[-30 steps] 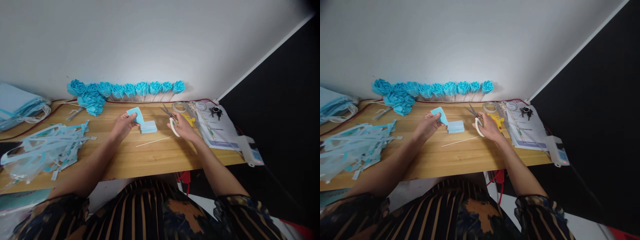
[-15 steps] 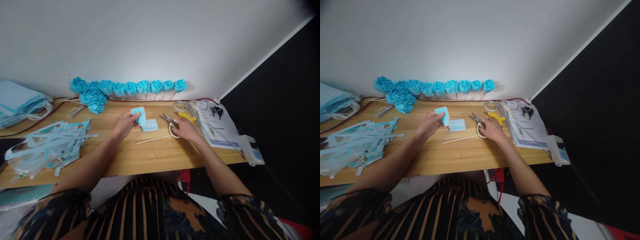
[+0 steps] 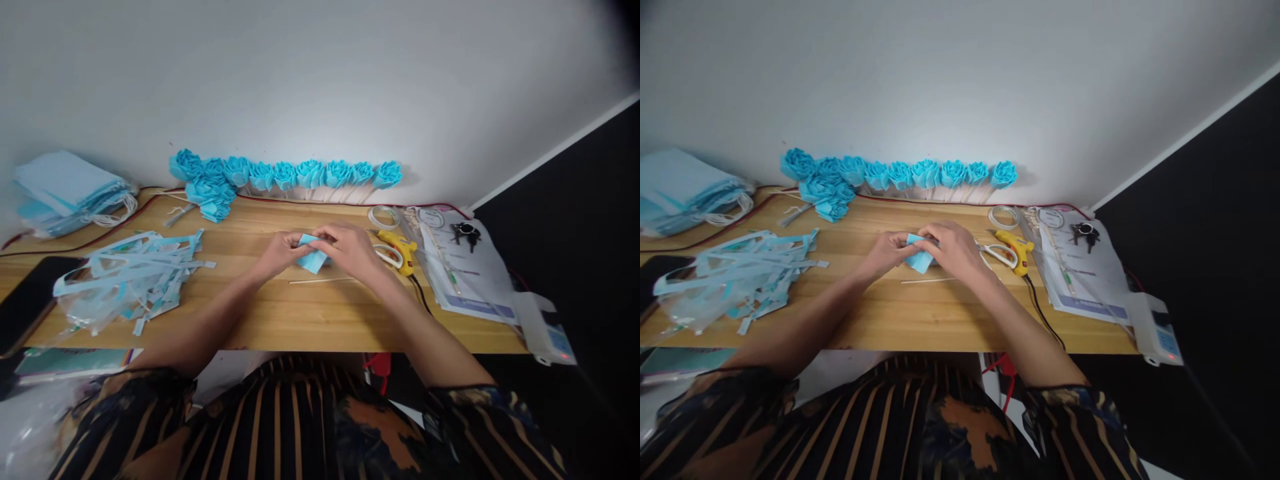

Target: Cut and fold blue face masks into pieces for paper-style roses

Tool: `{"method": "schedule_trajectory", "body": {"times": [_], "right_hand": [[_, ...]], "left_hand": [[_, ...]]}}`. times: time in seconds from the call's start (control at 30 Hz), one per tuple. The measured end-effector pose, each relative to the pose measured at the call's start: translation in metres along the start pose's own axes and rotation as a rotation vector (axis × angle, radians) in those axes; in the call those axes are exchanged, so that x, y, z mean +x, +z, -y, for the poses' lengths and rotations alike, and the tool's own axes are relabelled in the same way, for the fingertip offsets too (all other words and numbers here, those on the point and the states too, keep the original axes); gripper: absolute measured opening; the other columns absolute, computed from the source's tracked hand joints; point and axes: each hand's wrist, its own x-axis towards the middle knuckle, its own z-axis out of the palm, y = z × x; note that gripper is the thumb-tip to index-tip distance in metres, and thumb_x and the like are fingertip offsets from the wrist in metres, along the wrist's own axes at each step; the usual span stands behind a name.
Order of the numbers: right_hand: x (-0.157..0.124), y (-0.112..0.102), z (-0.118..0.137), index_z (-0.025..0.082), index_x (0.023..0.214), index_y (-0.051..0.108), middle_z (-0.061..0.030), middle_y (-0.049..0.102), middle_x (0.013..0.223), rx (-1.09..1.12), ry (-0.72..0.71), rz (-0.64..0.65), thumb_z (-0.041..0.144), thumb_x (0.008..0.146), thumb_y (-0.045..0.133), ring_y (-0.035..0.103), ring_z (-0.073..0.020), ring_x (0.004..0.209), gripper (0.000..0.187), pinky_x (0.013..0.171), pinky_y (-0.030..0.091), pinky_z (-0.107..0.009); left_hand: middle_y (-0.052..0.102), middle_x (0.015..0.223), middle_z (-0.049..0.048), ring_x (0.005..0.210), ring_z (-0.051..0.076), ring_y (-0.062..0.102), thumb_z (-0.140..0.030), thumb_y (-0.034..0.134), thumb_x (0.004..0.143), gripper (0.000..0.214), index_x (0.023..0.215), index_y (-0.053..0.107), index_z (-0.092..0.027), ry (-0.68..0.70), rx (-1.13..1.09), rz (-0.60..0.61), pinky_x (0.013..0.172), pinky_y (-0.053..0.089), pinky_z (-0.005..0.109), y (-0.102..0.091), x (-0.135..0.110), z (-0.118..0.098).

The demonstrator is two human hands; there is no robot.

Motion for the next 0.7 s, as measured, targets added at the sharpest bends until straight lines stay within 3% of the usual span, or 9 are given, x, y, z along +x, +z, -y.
{"method": "schedule_trajectory", "body": {"times": [0.17, 0.33, 0.4, 0.5, 0.6, 0.7], "right_hand": [[0.006, 0.007, -0.016, 0.019, 0.081, 0.07, 0.0003, 0.067, 0.072, 0.026, 0.064, -0.087, 0.031, 0.09, 0.06, 0.056, -0.0143, 0.066, 0.017, 0.065, 0.037, -0.027], [0.004, 0.009, -0.031, 0.019, 0.075, 0.069, 0.0014, 0.063, 0.064, 0.023, 0.075, -0.125, 0.035, 0.093, 0.055, 0.053, -0.0134, 0.06, 0.028, 0.06, 0.036, -0.026], [0.003, 0.009, -0.036, 0.019, 0.078, 0.071, 0.0007, 0.066, 0.068, 0.025, 0.067, -0.179, 0.036, 0.093, 0.056, 0.056, -0.0145, 0.062, 0.026, 0.061, 0.039, -0.026], [0.005, 0.0, -0.038, 0.019, 0.087, 0.074, -0.0025, 0.073, 0.08, -0.013, 0.032, -0.36, 0.033, 0.093, 0.058, 0.064, -0.0178, 0.071, 0.022, 0.066, 0.044, -0.028], [0.005, -0.014, -0.031, 0.019, 0.094, 0.074, -0.0059, 0.075, 0.089, -0.184, -0.059, -0.556, 0.027, 0.094, 0.056, 0.066, -0.0205, 0.081, 0.019, 0.076, 0.048, -0.032], [0.0, -0.014, -0.018, 0.021, 0.098, 0.073, -0.0074, 0.073, 0.092, -0.4, -0.185, -0.6, 0.022, 0.096, 0.054, 0.064, -0.0217, 0.089, 0.02, 0.082, 0.047, -0.035]], "left_hand": [[0.062, 0.056, -0.0021, 0.046, 0.007, 0.051, -0.053, 0.078, 0.068, 0.041, 0.074, 0.066, -0.014, -0.058, 0.06, -0.027, 0.041, 0.032, 0.018, -0.005, 0.003, 0.001], [0.062, 0.053, -0.0007, 0.043, 0.007, 0.051, -0.058, 0.075, 0.069, 0.046, 0.068, 0.062, -0.014, -0.061, 0.016, -0.034, 0.042, 0.036, 0.018, -0.007, 0.005, 0.005], [0.062, 0.053, -0.001, 0.042, 0.007, 0.05, -0.057, 0.077, 0.067, 0.045, 0.068, 0.062, -0.014, -0.07, -0.006, -0.035, 0.042, 0.038, 0.019, -0.006, 0.005, 0.006], [0.062, 0.054, -0.0006, 0.042, 0.007, 0.051, -0.056, 0.079, 0.065, 0.045, 0.068, 0.062, -0.014, -0.104, -0.034, -0.07, 0.041, 0.04, 0.019, -0.005, 0.006, 0.006], [0.063, 0.057, -0.0001, 0.043, 0.008, 0.053, -0.055, 0.079, 0.064, 0.045, 0.07, 0.063, -0.013, -0.128, -0.049, -0.13, 0.041, 0.042, 0.021, -0.006, 0.006, 0.008], [0.064, 0.06, 0.0002, 0.044, 0.008, 0.054, -0.054, 0.08, 0.065, 0.045, 0.072, 0.065, -0.013, -0.146, -0.066, -0.157, 0.042, 0.045, 0.022, -0.006, 0.007, 0.01]]}}
